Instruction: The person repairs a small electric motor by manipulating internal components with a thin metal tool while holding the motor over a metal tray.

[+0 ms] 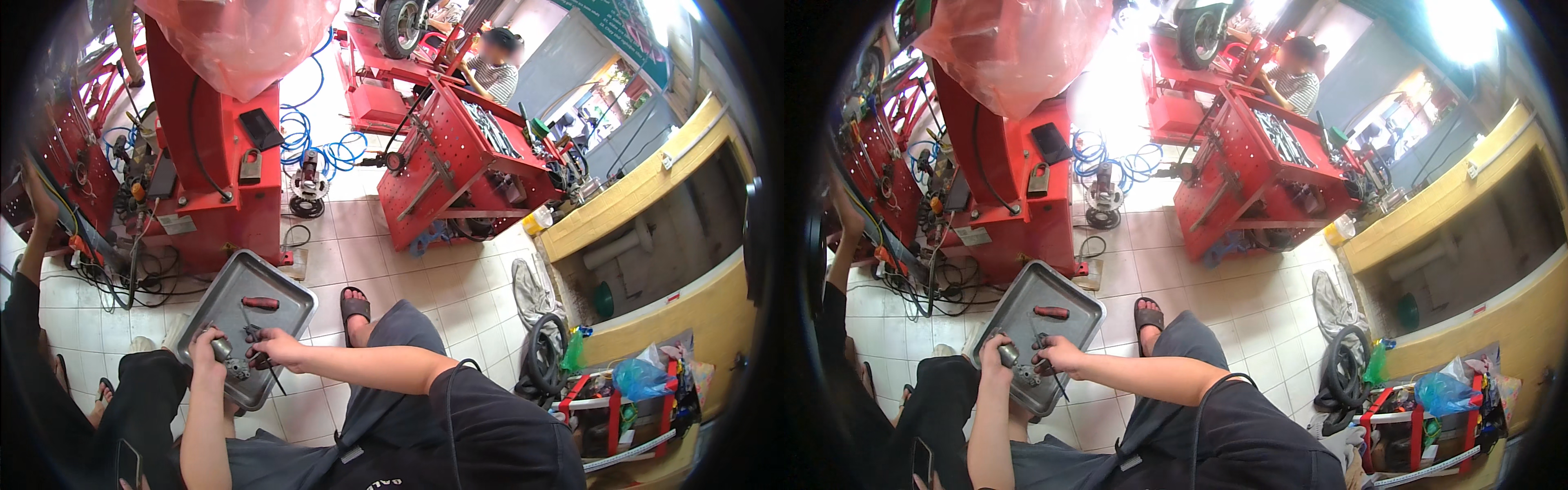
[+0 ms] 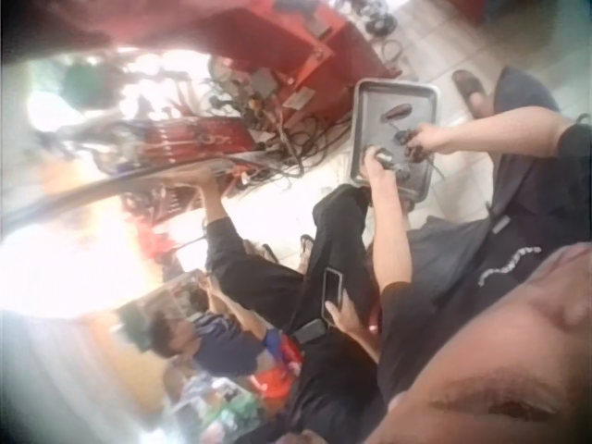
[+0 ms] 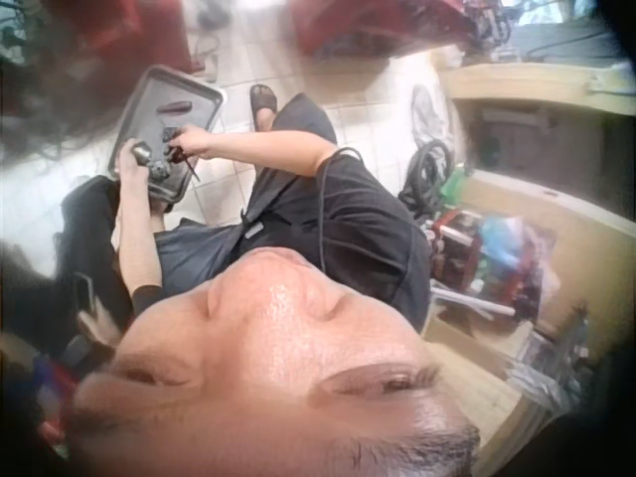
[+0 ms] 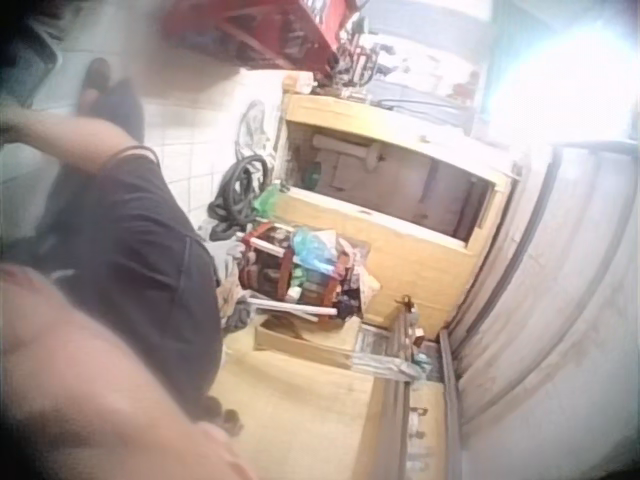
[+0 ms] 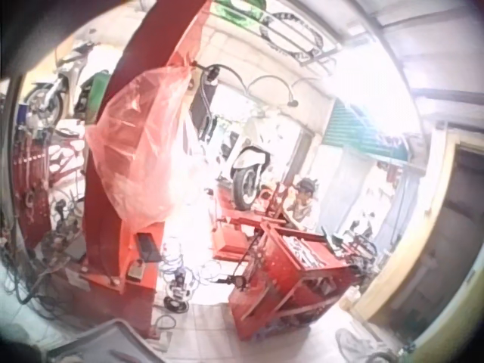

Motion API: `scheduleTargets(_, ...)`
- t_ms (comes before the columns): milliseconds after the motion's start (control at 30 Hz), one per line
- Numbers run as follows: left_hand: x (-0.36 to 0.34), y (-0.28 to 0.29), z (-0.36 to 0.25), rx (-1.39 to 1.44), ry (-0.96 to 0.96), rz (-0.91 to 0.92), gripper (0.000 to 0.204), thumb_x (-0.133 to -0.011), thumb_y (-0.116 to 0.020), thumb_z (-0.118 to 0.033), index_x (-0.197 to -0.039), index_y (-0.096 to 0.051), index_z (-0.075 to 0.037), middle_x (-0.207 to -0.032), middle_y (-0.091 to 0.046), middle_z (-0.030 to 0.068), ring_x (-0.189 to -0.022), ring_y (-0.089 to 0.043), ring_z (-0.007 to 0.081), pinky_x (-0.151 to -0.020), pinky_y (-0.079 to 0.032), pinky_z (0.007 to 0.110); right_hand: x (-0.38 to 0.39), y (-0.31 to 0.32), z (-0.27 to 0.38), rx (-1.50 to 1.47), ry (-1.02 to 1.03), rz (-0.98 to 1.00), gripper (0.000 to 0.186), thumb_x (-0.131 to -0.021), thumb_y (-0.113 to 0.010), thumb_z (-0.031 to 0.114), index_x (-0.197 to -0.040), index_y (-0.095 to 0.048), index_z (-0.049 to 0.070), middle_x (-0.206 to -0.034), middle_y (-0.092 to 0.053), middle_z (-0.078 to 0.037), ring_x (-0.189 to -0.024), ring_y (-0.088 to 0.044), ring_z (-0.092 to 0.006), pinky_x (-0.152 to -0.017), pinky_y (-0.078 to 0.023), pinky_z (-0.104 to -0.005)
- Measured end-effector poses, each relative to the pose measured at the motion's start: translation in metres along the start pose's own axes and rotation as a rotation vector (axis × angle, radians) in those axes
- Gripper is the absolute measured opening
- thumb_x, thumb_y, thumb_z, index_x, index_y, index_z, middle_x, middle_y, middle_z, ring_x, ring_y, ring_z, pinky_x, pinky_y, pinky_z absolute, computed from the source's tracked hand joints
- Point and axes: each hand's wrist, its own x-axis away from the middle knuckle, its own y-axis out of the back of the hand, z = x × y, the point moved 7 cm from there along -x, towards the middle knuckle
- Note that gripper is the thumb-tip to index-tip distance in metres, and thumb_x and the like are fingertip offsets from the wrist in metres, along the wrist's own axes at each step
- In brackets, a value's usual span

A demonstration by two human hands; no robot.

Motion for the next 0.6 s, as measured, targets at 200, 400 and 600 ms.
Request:
scheduleTargets(200,0.001,-0.003,-0.005,-0.025,-0.052,0.014,0.023,-0.064,-0.064,0.009,-0.084,-0.065,-0.004,-0.081,-0.062,0.0047,-0.073,-0.061,0.0199,-0.06,-0.05,0.031,0.039,0.008,0.082,-0.137,0.198,-0.051,0.031,-0.101,-0.048,0.006,-0.132,-0.048,0.002,-0.106,-0.066,-0.014,-0.091,-0.071,-0.0272,-0.081,-0.06,-0.0412)
scheduleTargets(400,-0.007,0.003,-0.008,-0.011,-0.019,0.016,0.02,-0.065,-0.064,0.008,-0.081,-0.063,-0.004,-0.078,-0.061,0.0048,-0.069,-0.06,0.0201,-0.059,-0.05,0.031,0.153,0.016,0.221,-0.287,0.602,-0.155,0.022,-0.101,-0.05,0.008,-0.121,-0.051,0.001,-0.108,-0.066,-0.016,-0.097,-0.07,-0.0307,-0.084,-0.059,-0.0438)
scheduleTargets(600,0.002,-0.006,-0.003,0.018,-0.014,0.059,0.025,-0.066,-0.063,0.008,-0.09,-0.061,-0.002,-0.077,-0.059,0.0067,-0.066,-0.06,0.0207,-0.059,-0.05,0.031,0.329,0.0,0.333,-0.099,1.076,-0.269,0.025,-0.1,-0.051,0.005,-0.124,-0.05,-0.003,-0.108,-0.065,-0.018,-0.098,-0.068,-0.0337,-0.088,-0.057,-0.0475)
